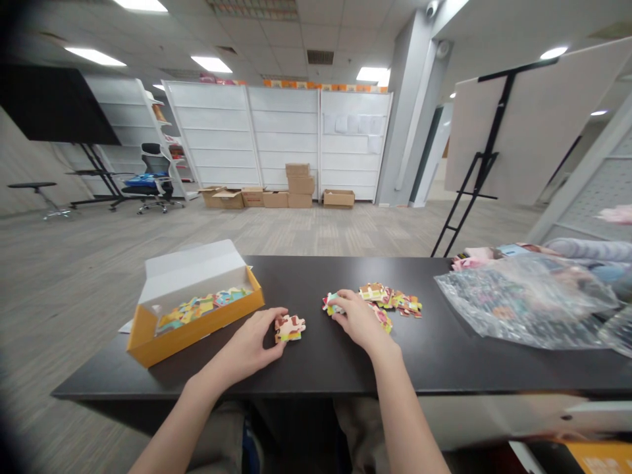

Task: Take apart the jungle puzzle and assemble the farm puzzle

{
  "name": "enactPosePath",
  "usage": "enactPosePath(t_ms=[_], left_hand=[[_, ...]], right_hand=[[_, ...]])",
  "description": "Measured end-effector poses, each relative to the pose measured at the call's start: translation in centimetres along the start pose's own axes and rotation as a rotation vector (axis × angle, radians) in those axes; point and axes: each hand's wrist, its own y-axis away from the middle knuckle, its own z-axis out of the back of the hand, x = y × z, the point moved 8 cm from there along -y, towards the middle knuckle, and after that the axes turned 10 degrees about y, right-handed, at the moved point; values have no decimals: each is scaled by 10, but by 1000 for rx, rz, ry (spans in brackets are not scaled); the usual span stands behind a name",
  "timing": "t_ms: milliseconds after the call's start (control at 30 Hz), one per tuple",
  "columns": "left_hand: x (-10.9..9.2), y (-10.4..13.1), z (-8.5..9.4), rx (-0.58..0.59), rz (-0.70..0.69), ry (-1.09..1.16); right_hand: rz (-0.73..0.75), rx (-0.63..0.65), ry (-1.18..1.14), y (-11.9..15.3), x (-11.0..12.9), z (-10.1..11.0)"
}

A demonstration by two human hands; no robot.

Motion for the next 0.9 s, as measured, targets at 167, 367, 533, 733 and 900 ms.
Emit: enactPosePath(t_ms=[167, 367, 533, 733, 900], left_hand=[[-11, -7, -8, 1, -19, 31], [-22, -15, -16, 20, -46, 52], [-26, -18, -15, -10, -55, 46], [-13, -17, 3, -143, 11, 61], [-11, -16, 4, -178, 24, 56]], right_hand=[[-38, -41, 4, 5, -23, 6], [-43, -87, -8, 8, -39, 6], [-55, -107, 24, 8, -43, 7], [-51, -143, 64, 10, -38, 12], [-28, -242, 8, 6, -11, 24]])
